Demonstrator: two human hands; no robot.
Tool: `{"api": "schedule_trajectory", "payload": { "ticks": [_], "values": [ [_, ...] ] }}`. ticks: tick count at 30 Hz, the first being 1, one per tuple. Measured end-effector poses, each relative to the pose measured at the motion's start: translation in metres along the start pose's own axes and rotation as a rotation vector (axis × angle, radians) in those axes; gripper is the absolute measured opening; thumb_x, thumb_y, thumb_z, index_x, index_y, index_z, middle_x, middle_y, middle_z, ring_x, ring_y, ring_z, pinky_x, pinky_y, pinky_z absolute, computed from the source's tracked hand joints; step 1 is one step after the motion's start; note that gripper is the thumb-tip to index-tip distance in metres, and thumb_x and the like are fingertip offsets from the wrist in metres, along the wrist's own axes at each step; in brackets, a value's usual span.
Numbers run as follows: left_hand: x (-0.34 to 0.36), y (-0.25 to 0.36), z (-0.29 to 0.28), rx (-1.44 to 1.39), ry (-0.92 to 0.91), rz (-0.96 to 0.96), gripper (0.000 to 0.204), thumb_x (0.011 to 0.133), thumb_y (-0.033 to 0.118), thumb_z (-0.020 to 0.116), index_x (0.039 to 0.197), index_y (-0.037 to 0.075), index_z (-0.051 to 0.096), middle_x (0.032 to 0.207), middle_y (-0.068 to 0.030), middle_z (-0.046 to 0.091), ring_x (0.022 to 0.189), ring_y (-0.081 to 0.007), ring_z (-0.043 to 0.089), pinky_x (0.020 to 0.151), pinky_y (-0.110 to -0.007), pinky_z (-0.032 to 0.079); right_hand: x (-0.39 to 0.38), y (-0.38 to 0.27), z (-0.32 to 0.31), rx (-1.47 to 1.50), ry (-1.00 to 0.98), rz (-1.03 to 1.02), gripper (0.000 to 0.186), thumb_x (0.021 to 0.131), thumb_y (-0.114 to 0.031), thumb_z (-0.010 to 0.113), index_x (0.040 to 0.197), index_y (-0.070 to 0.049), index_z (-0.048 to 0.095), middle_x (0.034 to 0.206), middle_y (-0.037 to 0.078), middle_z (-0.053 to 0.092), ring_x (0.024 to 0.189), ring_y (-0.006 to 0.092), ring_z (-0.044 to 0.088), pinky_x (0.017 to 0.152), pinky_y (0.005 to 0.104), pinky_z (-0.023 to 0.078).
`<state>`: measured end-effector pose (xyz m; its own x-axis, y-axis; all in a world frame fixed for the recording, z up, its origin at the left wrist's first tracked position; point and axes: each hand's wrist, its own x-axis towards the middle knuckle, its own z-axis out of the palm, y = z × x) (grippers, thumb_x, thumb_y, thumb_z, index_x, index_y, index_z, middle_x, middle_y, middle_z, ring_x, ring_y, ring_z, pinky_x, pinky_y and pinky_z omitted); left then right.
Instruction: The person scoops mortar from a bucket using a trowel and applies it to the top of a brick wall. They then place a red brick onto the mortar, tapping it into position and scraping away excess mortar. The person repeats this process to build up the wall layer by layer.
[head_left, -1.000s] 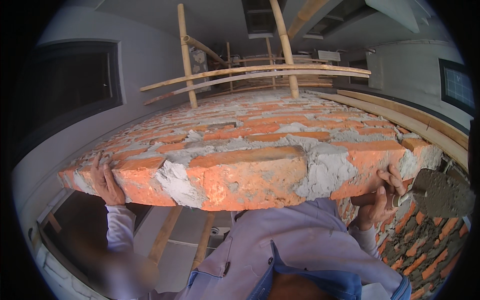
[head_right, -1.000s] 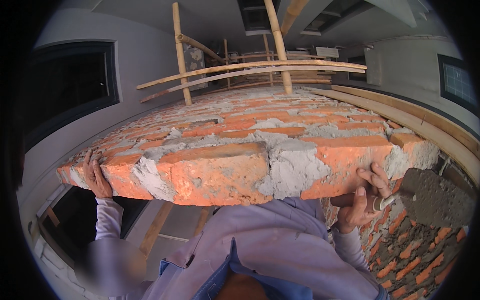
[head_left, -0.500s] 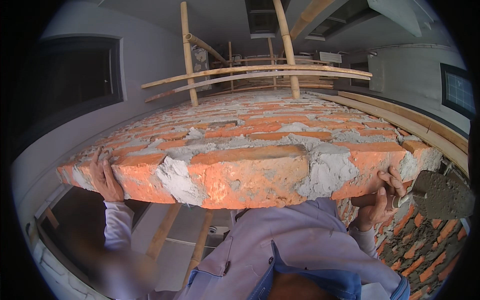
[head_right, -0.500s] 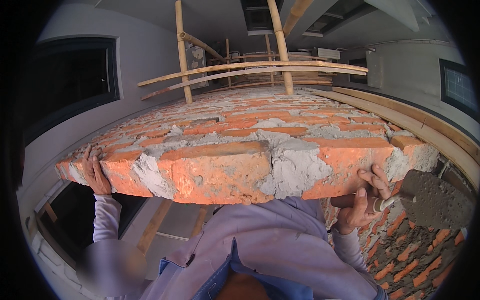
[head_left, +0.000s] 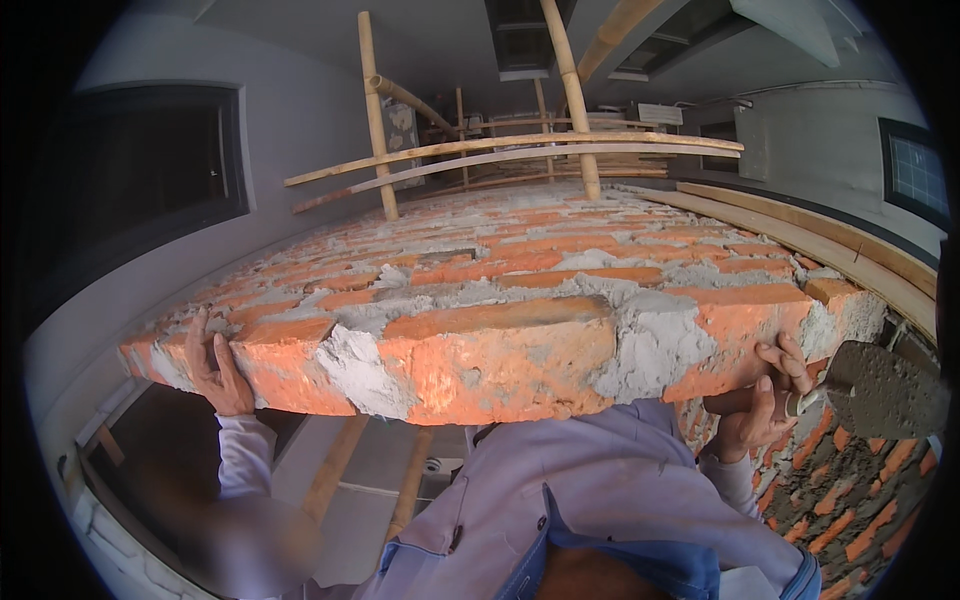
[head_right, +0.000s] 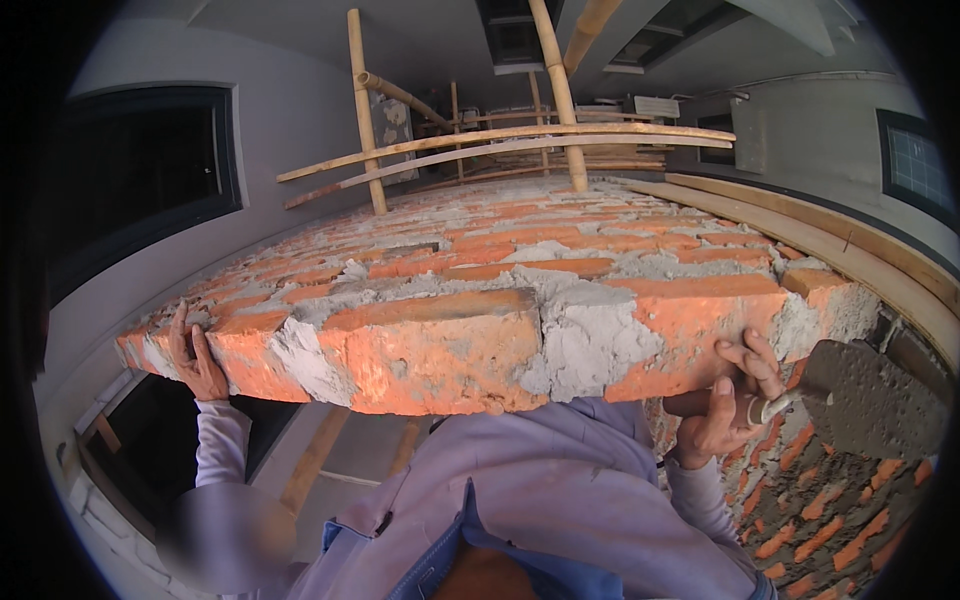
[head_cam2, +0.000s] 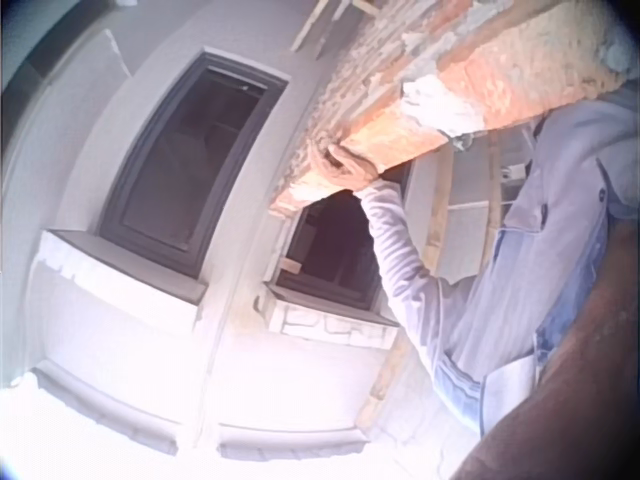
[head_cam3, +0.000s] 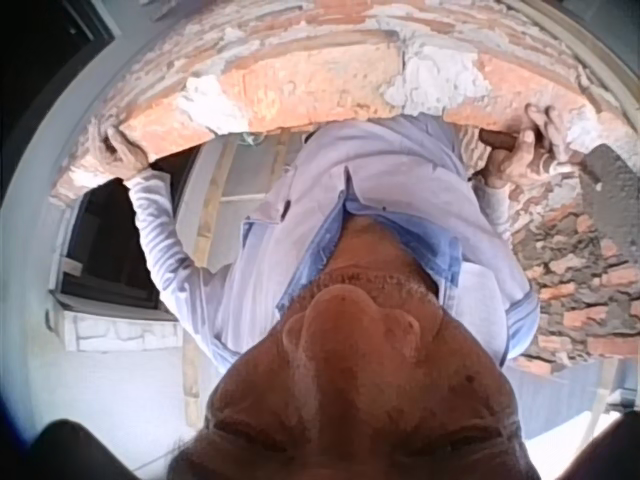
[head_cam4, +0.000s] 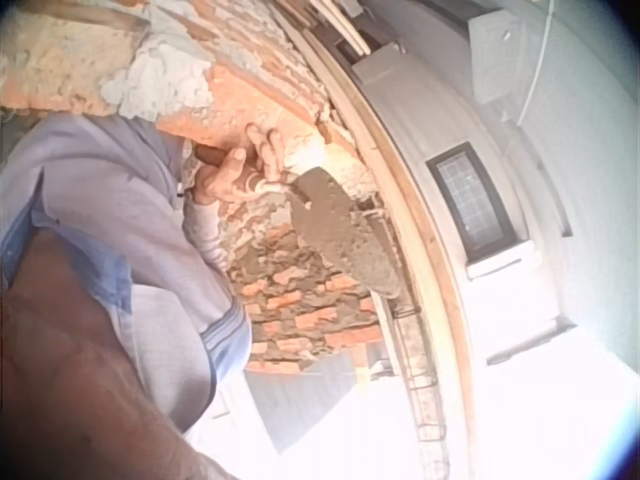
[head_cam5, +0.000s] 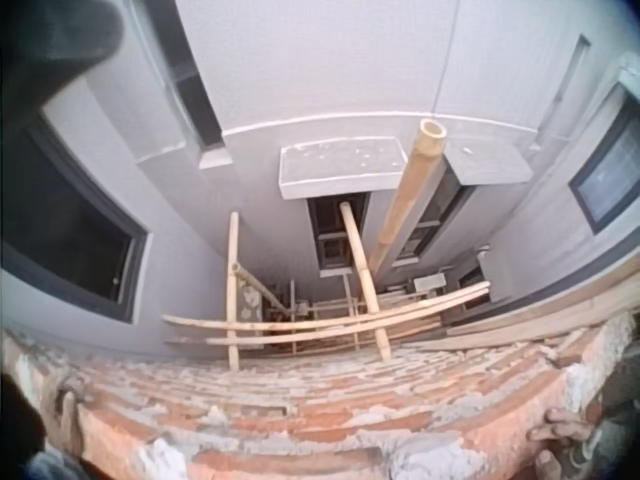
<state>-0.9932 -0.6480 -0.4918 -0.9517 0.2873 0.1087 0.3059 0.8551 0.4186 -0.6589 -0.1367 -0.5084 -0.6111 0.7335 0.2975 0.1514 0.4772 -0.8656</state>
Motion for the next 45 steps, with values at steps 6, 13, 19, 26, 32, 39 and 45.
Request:
{"api": "schedule_trajectory", "payload": {
  "ticks": [6, 13, 19, 26, 32, 39, 45],
  "values": [
    [-0.006, 0.009, 0.005, -0.281, 0.055, -0.222, 0.046, 0.097, 0.014, 0.052, 0.139, 0.001, 0.041, 0.123, -0.0156, 0.056, 0.114, -0.0235, 0.055, 0.102, -0.039, 0.038, 0.001, 0.0, 0.001, 0.01, 0.0, 0.012, 0.038, 0.08, -0.005, 0.048, 0.117, 0.001, 0.051, 0.1, 0.02, 0.064, 0.12, 0.0288, 0.05, 0.108, 0.0477, 0.032],
    [-0.002, 0.011, 0.005, -0.121, 0.165, -0.052, 0.056, 0.093, 0.012, 0.056, 0.144, 0.004, 0.035, 0.099, -0.0079, 0.053, 0.089, -0.0175, 0.052, 0.099, -0.034, 0.036, -0.002, 0.0, 0.001, 0.033, 0.017, 0.029, 0.038, 0.08, -0.004, 0.048, 0.118, 0.001, 0.051, 0.105, 0.022, 0.062, 0.118, 0.0297, 0.052, 0.108, 0.0475, 0.033],
    [-0.003, 0.013, 0.005, -0.105, 0.132, -0.063, 0.049, 0.094, 0.015, 0.056, 0.139, 0.003, 0.041, 0.086, -0.0033, 0.055, 0.086, -0.0141, 0.05, 0.094, -0.032, 0.037, -0.001, 0.0, 0.001, 0.032, 0.0, 0.012, 0.038, 0.08, -0.003, 0.05, 0.118, 0.002, 0.05, 0.107, 0.023, 0.061, 0.117, 0.0304, 0.053, 0.107, 0.0473, 0.035],
    [-0.005, 0.001, 0.003, -0.179, 0.105, -0.14, 0.037, 0.095, 0.017, 0.057, 0.129, 0.002, 0.053, 0.091, -0.0033, 0.057, 0.089, -0.0138, 0.053, 0.091, -0.031, 0.041, -0.001, 0.001, -0.002, 0.037, -0.001, 0.006, 0.038, 0.08, -0.004, 0.05, 0.117, 0.002, 0.051, 0.102, 0.023, 0.063, 0.118, 0.0304, 0.051, 0.107, 0.0474, 0.035],
    [-0.006, 0.006, 0.007, -0.192, 0.115, -0.137, 0.03, 0.095, 0.015, 0.056, 0.121, 0.002, 0.058, 0.097, -0.0049, 0.058, 0.091, -0.0142, 0.054, 0.091, -0.03, 0.041, 0.001, -0.001, 0.0, 0.029, -0.003, 0.01, 0.036, 0.08, -0.003, 0.049, 0.116, 0.002, 0.05, 0.102, 0.022, 0.062, 0.118, 0.0296, 0.052, 0.107, 0.0475, 0.036],
    [-0.002, 0.005, 0.005, -0.009, 0.096, -0.035, 0.02, 0.095, 0.014, 0.054, 0.11, 0.004, 0.064, 0.093, -0.0072, 0.062, 0.091, -0.021, 0.057, 0.108, -0.042, 0.028, -0.003, -0.006, 0.007, 0.041, 0.053, 0.071, 0.032, 0.084, -0.003, 0.048, 0.115, 0.004, 0.049, 0.108, 0.022, 0.06, 0.107, 0.0275, 0.058, 0.103, 0.0443, 0.042],
    [0.0, 0.01, 0.0, 0.058, 0.06, 0.011, 0.018, 0.095, 0.017, 0.054, 0.103, 0.005, 0.066, 0.089, -0.0082, 0.063, 0.089, -0.0234, 0.059, 0.113, -0.047, 0.022, -0.003, -0.015, 0.016, -0.072, 0.151, 0.114, 0.025, 0.091, -0.007, 0.047, 0.109, 0.009, 0.051, 0.111, 0.022, 0.06, 0.101, 0.0238, 0.06, 0.098, 0.0408, 0.044]
  ]
}}
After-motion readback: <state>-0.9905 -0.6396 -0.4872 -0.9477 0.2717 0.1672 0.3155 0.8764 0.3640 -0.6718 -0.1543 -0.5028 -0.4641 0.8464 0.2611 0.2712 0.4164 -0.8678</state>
